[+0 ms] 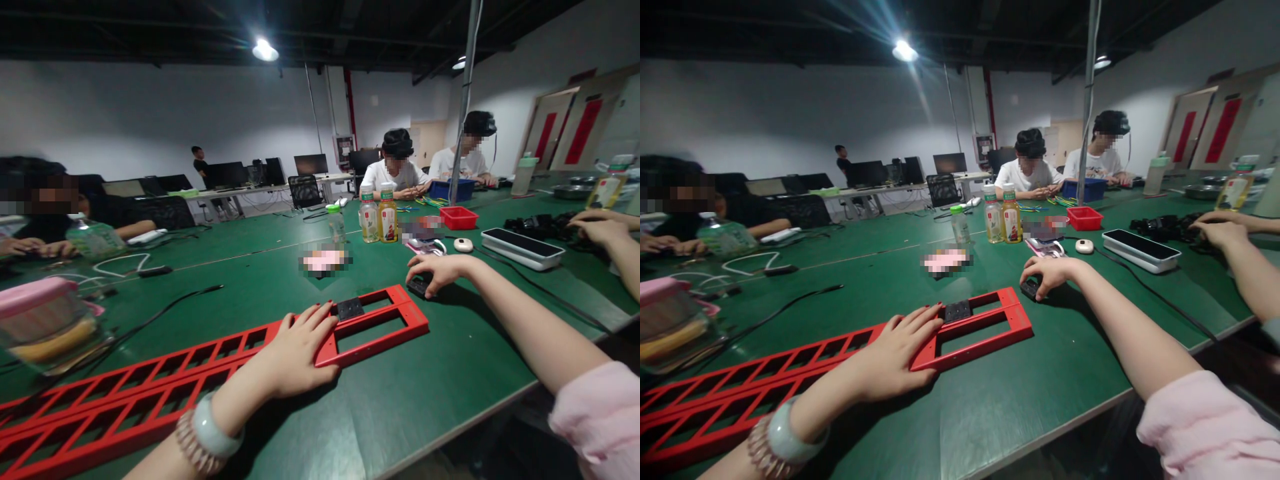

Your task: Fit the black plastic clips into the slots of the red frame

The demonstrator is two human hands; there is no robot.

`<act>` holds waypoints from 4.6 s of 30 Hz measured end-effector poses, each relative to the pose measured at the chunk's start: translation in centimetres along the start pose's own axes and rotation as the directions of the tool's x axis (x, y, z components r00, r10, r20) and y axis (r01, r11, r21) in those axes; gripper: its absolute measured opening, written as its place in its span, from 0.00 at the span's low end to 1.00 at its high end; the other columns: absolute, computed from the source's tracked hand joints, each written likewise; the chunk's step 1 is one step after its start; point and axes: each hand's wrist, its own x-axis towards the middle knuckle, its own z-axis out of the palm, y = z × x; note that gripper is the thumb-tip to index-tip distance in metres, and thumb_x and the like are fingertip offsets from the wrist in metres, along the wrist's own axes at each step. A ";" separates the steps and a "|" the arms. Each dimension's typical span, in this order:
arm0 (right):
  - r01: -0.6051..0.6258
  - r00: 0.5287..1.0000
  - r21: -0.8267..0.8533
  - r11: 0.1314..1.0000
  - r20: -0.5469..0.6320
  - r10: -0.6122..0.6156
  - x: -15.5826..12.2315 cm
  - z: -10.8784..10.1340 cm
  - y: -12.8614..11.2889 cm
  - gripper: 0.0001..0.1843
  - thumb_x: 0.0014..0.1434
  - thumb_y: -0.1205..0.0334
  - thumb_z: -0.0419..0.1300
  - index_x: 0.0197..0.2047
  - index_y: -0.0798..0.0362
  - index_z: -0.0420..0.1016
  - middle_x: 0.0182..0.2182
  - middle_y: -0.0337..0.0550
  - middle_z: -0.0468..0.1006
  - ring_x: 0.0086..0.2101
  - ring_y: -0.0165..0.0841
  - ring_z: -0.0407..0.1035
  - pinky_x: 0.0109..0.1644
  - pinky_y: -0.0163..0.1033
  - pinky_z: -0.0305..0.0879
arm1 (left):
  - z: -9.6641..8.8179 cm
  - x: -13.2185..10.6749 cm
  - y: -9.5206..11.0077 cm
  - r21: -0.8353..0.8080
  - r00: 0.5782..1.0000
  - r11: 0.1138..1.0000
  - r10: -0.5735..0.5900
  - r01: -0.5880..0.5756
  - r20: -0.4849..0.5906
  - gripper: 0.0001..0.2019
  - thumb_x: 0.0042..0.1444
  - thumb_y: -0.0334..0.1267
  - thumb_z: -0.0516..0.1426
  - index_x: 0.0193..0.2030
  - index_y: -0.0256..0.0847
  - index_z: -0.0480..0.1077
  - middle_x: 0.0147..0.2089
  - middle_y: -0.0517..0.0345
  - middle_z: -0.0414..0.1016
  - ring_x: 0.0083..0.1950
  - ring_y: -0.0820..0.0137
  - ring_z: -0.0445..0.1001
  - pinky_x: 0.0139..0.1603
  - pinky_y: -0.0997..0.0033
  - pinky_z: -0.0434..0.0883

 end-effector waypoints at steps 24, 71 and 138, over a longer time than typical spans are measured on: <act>-0.023 0.988 -0.040 0.999 -0.152 0.017 0.9 0.3 -0.9 0.27 0.41 0.49 0.63 0.45 0.51 0.72 0.46 0.47 0.71 0.48 0.44 0.63 0.54 0.46 0.56 | 0.3 0.2 -0.2 0.009 0.999 1.000 0.029 -0.029 -0.033 0.34 0.48 0.54 0.52 0.61 0.43 0.53 0.67 0.48 0.41 0.65 0.51 0.44 0.59 0.44 0.48; 0.319 0.837 0.243 0.916 -0.527 -0.152 3.3 3.9 -11.8 0.23 0.49 0.57 0.62 0.49 0.54 0.70 0.42 0.47 0.70 0.42 0.35 0.66 0.49 0.40 0.62 | -0.2 -0.2 0.0 -0.006 1.000 1.000 -0.015 0.015 -0.002 0.35 0.48 0.52 0.51 0.62 0.42 0.52 0.67 0.49 0.40 0.66 0.51 0.42 0.60 0.42 0.46; 0.336 0.834 0.005 0.942 -0.467 -0.295 3.1 4.1 -12.1 0.15 0.57 0.58 0.54 0.45 0.55 0.74 0.40 0.49 0.71 0.41 0.34 0.65 0.48 0.39 0.62 | 0.2 0.2 0.0 0.006 1.000 1.000 0.007 -0.007 -0.029 0.34 0.48 0.52 0.52 0.62 0.44 0.52 0.67 0.47 0.41 0.65 0.50 0.44 0.59 0.41 0.47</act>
